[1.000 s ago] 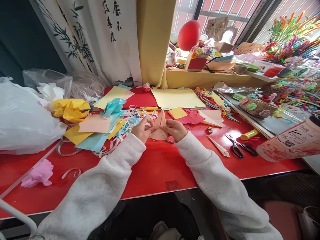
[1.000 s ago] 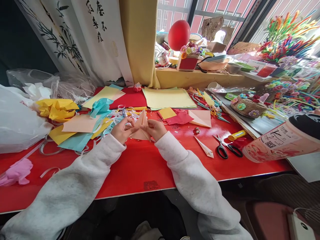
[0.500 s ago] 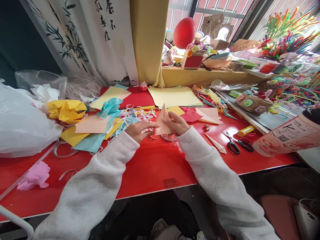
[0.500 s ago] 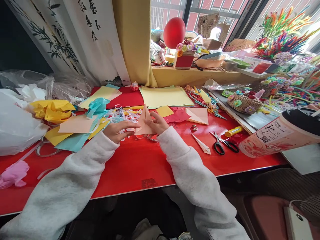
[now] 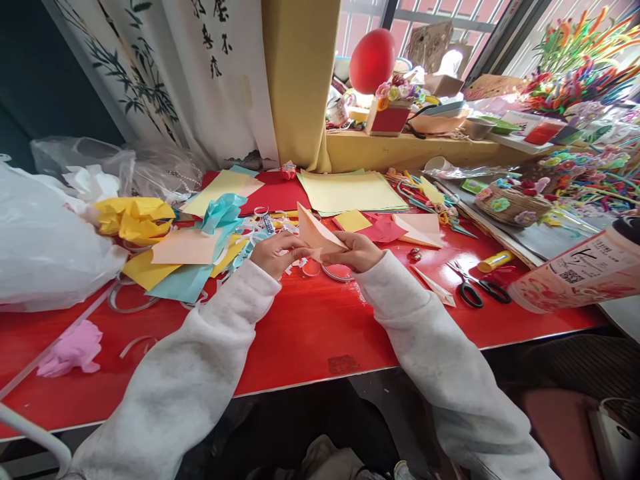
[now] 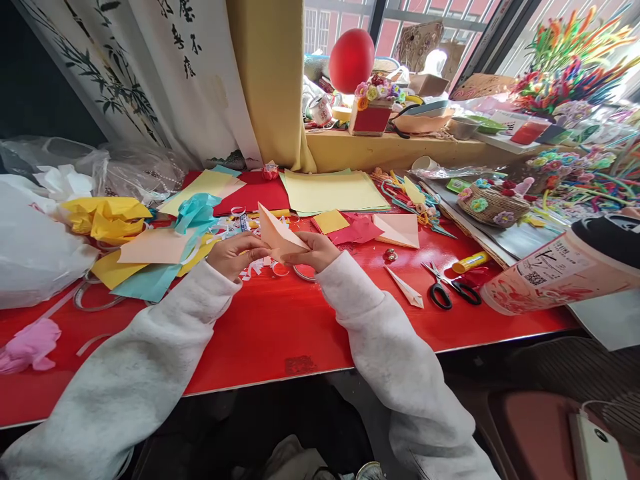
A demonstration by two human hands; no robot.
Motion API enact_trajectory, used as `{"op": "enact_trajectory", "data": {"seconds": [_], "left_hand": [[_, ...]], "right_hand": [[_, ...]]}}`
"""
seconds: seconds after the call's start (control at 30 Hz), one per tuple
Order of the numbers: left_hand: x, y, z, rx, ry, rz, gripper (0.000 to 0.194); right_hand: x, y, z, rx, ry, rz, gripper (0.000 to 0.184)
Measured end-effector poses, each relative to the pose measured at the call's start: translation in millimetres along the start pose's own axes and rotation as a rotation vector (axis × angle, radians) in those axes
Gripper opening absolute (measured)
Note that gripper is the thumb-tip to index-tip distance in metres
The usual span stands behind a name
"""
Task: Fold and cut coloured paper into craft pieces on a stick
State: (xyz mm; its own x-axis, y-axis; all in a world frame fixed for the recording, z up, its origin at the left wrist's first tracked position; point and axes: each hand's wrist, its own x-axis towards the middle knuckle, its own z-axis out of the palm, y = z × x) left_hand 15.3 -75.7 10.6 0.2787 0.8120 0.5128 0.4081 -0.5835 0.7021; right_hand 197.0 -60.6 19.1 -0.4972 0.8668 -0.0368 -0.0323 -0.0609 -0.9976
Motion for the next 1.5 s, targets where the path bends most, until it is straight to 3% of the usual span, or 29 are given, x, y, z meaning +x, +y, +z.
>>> {"op": "enact_trajectory", "data": {"seconds": [0.13, 0.23, 0.3, 0.53, 0.67, 0.8, 1.03, 1.27, 1.5], "left_hand": [[-1, 4, 3.8, 0.004, 0.075, -0.173, 0.022], [-2, 5, 3.5, 0.027, 0.081, -0.17, 0.024], [-2, 5, 2.6, 0.039, 0.066, -0.153, 0.024], [-2, 4, 4.0, 0.07, 0.048, -0.115, 0.025], [-2, 5, 8.3, 0.009, 0.078, -0.197, 0.024], [-3, 7, 12.2, -0.095, 0.123, -0.269, 0.021], [-4, 4, 16.9, -0.044, 0.191, -0.273, 0.024], [-5, 2, 18.2, 0.099, 0.197, -0.212, 0.019], [-6, 0, 20.5, 0.052, 0.187, -0.242, 0.019]], "right_hand": [[-5, -6, 9, 0.104, -0.027, 0.121, 0.035], [-10, -11, 15, 0.163, -0.109, 0.167, 0.039], [-10, -10, 16, 0.186, -0.088, 0.176, 0.044], [5, 11, 8, 0.021, 0.104, -0.025, 0.034], [6, 14, 10, 0.011, 0.142, -0.072, 0.035], [6, 13, 13, -0.012, 0.176, -0.09, 0.035], [6, 13, 16, -0.007, 0.152, -0.08, 0.034], [5, 13, 16, 0.01, 0.173, -0.059, 0.036], [4, 10, 17, -0.051, 0.195, -0.066, 0.031]]}}
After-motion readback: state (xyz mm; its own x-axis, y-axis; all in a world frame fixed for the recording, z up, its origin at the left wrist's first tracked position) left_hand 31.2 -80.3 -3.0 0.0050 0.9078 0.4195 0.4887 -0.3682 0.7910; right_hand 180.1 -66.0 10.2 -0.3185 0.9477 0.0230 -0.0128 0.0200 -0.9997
